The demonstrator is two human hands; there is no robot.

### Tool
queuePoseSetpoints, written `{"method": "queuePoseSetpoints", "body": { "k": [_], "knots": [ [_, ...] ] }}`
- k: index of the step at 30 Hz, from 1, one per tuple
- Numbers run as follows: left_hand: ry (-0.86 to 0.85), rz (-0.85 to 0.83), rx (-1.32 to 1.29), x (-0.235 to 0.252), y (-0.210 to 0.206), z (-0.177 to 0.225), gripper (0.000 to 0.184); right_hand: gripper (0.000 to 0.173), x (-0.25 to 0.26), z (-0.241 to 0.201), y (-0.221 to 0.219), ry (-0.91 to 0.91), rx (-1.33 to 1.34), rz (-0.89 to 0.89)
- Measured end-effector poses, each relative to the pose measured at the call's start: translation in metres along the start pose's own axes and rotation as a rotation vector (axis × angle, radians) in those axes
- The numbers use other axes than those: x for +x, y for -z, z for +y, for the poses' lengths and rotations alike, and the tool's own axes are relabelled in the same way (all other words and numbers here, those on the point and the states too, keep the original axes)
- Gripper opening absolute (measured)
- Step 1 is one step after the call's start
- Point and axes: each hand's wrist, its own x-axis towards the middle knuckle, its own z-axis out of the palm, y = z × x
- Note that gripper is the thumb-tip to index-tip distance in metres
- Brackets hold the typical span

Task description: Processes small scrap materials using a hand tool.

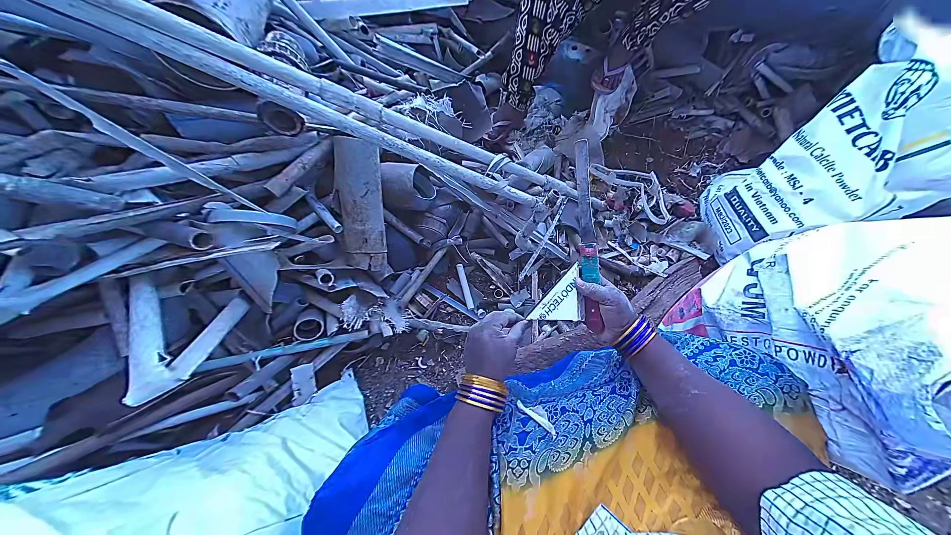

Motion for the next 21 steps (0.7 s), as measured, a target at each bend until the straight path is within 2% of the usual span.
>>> {"method": "queuePoseSetpoints", "body": {
  "k": [3,5,8,12,21],
  "knots": [
    [-0.065,0.051,0.016,0.000,0.001,0.003,0.024,0.026,-0.001,-0.004,-0.002,-0.023,-0.216,0.002],
    [-0.149,0.114,-0.034,-0.001,-0.004,0.002,0.026,0.032,0.000,0.000,-0.002,-0.047,-0.396,-0.073],
    [-0.266,0.108,-0.081,-0.004,-0.012,0.002,0.027,0.031,-0.004,0.007,-0.010,-0.106,-0.494,-0.159],
    [-0.258,0.086,-0.054,-0.010,-0.018,0.004,0.027,0.024,-0.009,0.010,-0.016,-0.145,-0.530,-0.165],
    [-0.196,0.141,-0.030,-0.014,-0.021,0.006,0.023,0.029,-0.009,0.012,-0.017,-0.120,-0.663,-0.182]
  ]
}}
